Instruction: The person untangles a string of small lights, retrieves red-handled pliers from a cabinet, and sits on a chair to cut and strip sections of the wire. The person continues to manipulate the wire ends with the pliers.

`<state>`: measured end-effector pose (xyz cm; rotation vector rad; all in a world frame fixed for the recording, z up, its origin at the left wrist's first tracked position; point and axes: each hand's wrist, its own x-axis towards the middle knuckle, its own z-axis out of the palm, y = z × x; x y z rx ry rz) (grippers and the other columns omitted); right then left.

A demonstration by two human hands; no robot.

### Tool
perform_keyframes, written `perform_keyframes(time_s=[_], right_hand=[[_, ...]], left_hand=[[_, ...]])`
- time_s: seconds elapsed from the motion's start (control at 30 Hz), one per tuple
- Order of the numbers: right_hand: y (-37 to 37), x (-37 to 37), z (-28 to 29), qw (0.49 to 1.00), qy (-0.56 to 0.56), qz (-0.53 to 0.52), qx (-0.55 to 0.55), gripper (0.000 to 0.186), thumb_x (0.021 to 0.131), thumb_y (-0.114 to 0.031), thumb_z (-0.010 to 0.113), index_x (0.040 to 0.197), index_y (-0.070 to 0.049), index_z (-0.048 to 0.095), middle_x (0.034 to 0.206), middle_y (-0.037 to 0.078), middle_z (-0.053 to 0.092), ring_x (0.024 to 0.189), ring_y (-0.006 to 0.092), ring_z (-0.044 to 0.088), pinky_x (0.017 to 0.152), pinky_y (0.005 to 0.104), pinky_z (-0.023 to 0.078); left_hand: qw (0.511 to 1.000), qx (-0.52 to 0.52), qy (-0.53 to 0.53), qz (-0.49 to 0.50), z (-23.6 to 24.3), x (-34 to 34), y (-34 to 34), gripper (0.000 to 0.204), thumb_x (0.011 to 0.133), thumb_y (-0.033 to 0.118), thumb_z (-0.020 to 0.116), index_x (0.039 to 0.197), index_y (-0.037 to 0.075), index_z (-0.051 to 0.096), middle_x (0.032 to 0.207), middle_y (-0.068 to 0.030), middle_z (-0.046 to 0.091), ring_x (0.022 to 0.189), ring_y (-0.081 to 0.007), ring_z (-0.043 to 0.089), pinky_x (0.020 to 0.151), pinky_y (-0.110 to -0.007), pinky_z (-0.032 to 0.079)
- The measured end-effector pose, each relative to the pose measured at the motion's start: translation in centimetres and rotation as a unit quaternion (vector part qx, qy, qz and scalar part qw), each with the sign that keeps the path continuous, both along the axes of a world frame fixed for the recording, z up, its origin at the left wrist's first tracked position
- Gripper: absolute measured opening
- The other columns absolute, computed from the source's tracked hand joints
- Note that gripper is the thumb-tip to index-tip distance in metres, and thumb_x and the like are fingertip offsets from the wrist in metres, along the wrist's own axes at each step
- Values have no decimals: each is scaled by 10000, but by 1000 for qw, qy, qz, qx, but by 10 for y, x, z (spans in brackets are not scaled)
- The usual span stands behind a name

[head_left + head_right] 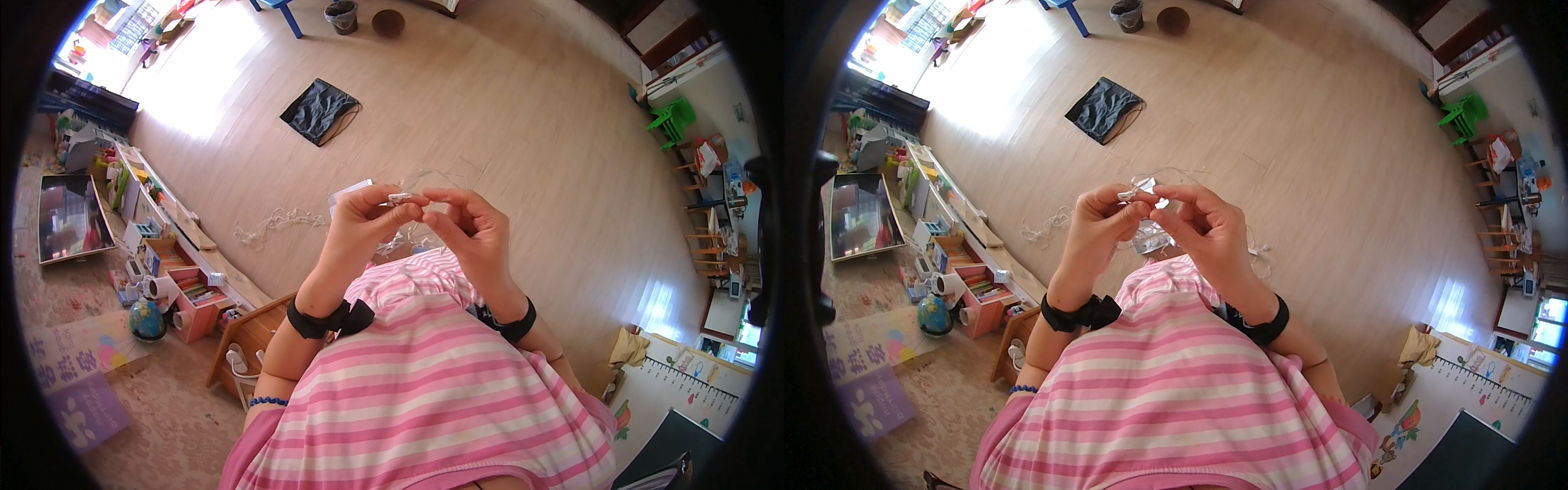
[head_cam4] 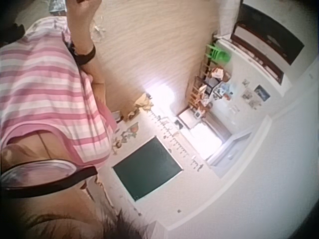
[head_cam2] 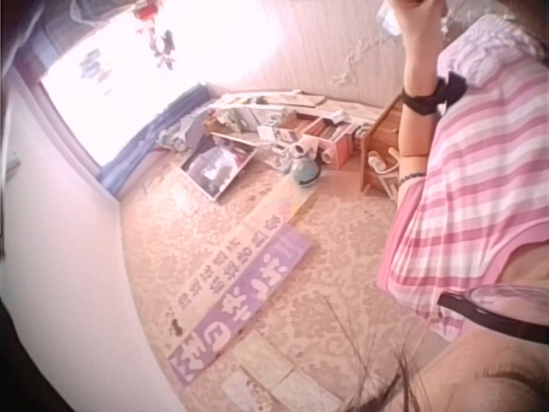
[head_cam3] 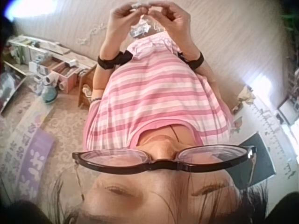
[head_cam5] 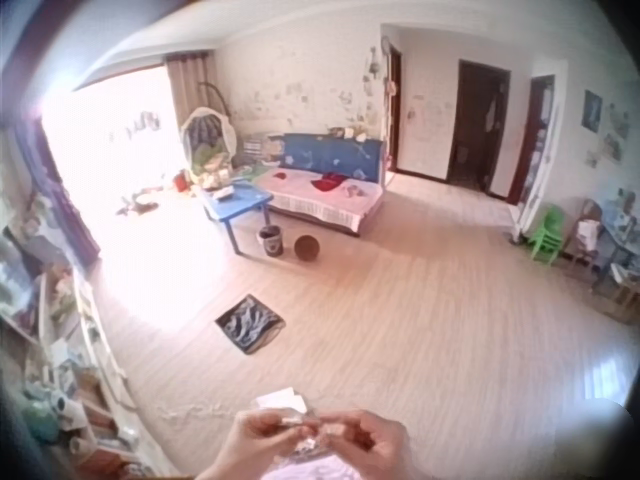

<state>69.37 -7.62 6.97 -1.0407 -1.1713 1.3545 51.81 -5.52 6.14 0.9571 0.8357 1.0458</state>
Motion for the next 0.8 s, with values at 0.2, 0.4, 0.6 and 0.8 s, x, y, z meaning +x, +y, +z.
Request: perform_keyframes(time_s=[0.2,0.4,0.6,0.8], right_hand=[[-4,15,0,980,-161,8,116,70,840,-56,697,903,-31,683,608,-20,548,526,11,416,454,199,291],[-8,39,-4,947,-202,98,231,95,790,-35,720,880,-18,692,675,64,634,547,113,565,487,248,410],[-12,68,-8,966,-144,100,188,125,728,24,738,840,-17,700,632,41,606,514,58,472,448,211,295],[-17,91,-29,987,93,-6,129,45,834,-63,681,833,-34,646,590,-38,459,476,46,317,451,221,224]], left_hand=[[999,-40,-27,20,-6,-3,1,231,967,171,542,1017,-21,660,601,90,378,509,-5,278,458,-202,191],[995,-40,-22,88,-10,-8,0,258,974,183,531,1028,-42,647,611,94,350,508,-2,256,460,-208,171],[987,-63,-75,124,-17,-13,4,262,975,198,530,1007,-44,627,606,96,327,496,-1,240,455,-202,175],[983,-69,-98,138,-24,-29,12,274,984,247,515,1032,-7,606,592,99,275,466,-2,205,433,-199,170]])
